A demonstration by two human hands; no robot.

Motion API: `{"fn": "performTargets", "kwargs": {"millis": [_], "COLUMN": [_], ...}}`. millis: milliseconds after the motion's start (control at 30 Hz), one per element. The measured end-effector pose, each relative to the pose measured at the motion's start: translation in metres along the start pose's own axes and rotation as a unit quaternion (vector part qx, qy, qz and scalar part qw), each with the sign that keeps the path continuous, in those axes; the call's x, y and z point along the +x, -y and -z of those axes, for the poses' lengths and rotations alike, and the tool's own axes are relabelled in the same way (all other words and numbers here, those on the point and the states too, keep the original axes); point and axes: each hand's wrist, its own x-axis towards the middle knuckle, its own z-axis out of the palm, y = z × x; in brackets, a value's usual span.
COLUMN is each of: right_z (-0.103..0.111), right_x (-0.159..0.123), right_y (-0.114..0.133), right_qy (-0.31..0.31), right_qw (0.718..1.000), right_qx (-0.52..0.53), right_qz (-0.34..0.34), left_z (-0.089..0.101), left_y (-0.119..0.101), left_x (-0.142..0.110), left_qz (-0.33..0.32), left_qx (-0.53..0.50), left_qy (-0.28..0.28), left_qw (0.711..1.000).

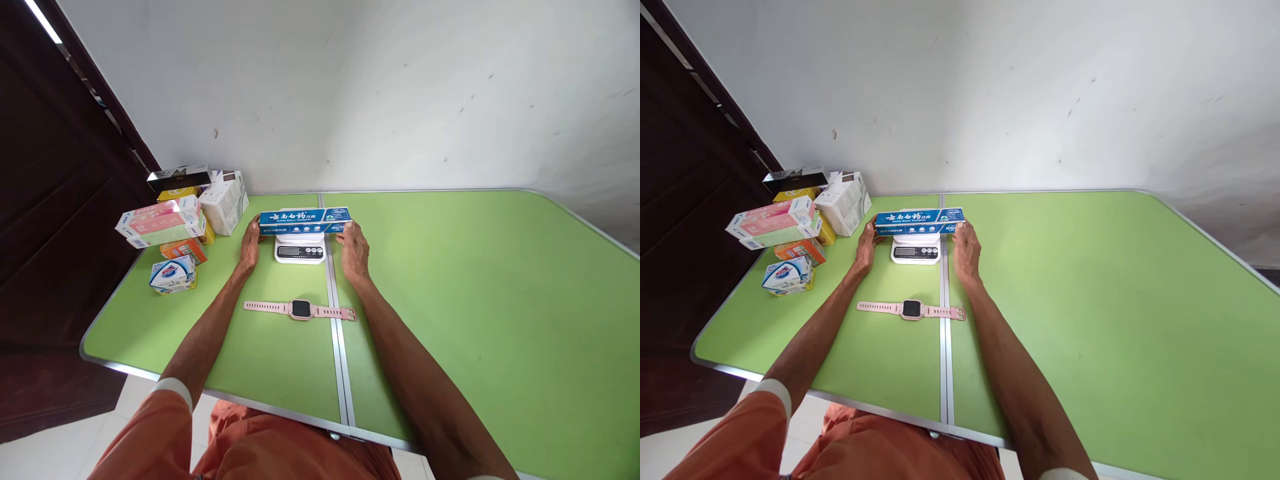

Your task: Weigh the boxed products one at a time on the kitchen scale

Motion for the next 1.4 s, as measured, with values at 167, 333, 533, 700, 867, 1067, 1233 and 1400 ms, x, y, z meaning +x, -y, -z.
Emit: {"fn": "performTargets", "kwargs": {"millis": [167,333,533,700,867,1067,1233,1400], "right_z": [-0.001,0.000,0.002,0.002,0.004,0.005,-0.015,-0.052], "right_x": [-0.001,-0.001,-0.001,-0.001,-0.004,-0.009,-0.024,-0.056], "right_y": [0.002,0.001,0.000,0.004,0.007,0.024,0.063,0.098], "right_qy": [-0.007,0.002,0.005,0.012,0.005,-0.015,0.034,0.095], "right_qw": [1.000,1.000,1.000,1.000,1.000,0.999,0.994,0.987], "right_qx": [0.016,0.017,0.000,0.007,0.019,-0.020,-0.026,-0.024], "right_qz": [-0.009,-0.012,-0.020,-0.016,-0.011,0.045,0.100,0.127], "left_z": [0.000,-0.001,0.001,0.005,0.000,-0.002,0.031,0.084], "left_y": [-0.003,-0.003,-0.002,-0.001,0.005,-0.004,-0.048,-0.098], "left_x": [-0.001,-0.001,-0.004,-0.003,0.000,-0.009,-0.044,-0.108], "left_qz": [0.010,0.008,0.002,-0.005,-0.006,-0.053,-0.114,-0.109], "left_qx": [0.006,0.005,0.027,0.048,0.048,0.050,0.095,0.152], "left_qy": [-0.004,-0.003,0.007,0.048,0.030,-0.008,-0.054,-0.125], "left_qw": [1.000,1.000,1.000,0.998,0.998,0.997,0.988,0.974]}}
